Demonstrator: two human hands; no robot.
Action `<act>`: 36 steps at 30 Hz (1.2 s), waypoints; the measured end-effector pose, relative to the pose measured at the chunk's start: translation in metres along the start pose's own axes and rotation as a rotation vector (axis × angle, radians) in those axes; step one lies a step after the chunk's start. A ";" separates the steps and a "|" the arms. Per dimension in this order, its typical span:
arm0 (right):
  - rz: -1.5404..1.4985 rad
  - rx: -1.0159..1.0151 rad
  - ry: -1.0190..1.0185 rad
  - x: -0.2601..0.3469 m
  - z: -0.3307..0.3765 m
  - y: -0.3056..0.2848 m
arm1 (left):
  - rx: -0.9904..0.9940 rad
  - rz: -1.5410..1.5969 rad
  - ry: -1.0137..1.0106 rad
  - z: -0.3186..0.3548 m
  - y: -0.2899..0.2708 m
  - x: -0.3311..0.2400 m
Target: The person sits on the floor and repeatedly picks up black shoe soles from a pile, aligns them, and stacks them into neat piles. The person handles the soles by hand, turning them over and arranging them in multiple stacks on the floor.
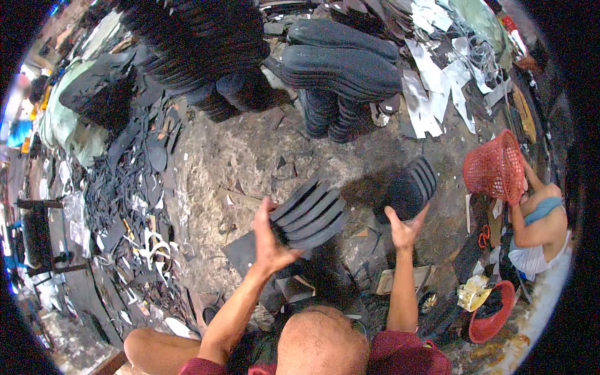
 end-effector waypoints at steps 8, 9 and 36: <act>1.001 0.064 -0.316 -0.023 -0.022 -0.017 | 0.228 -0.632 -0.201 0.011 -0.002 0.033; 0.951 0.075 -0.320 -0.024 -0.022 -0.015 | 0.235 -0.636 -0.218 0.014 -0.007 0.035; 0.765 1.158 -0.377 0.357 -0.325 0.157 | 0.212 -0.483 -0.234 -0.008 -0.023 0.026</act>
Point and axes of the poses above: each hand's wrist, its own z-axis away from the middle knuckle, its own y-axis out of the palm, x = y × z, the point moved 3 cm from there along -z, towards the middle knuckle, and after that the axes turned 12 degrees about z, right-handed, at the moved point
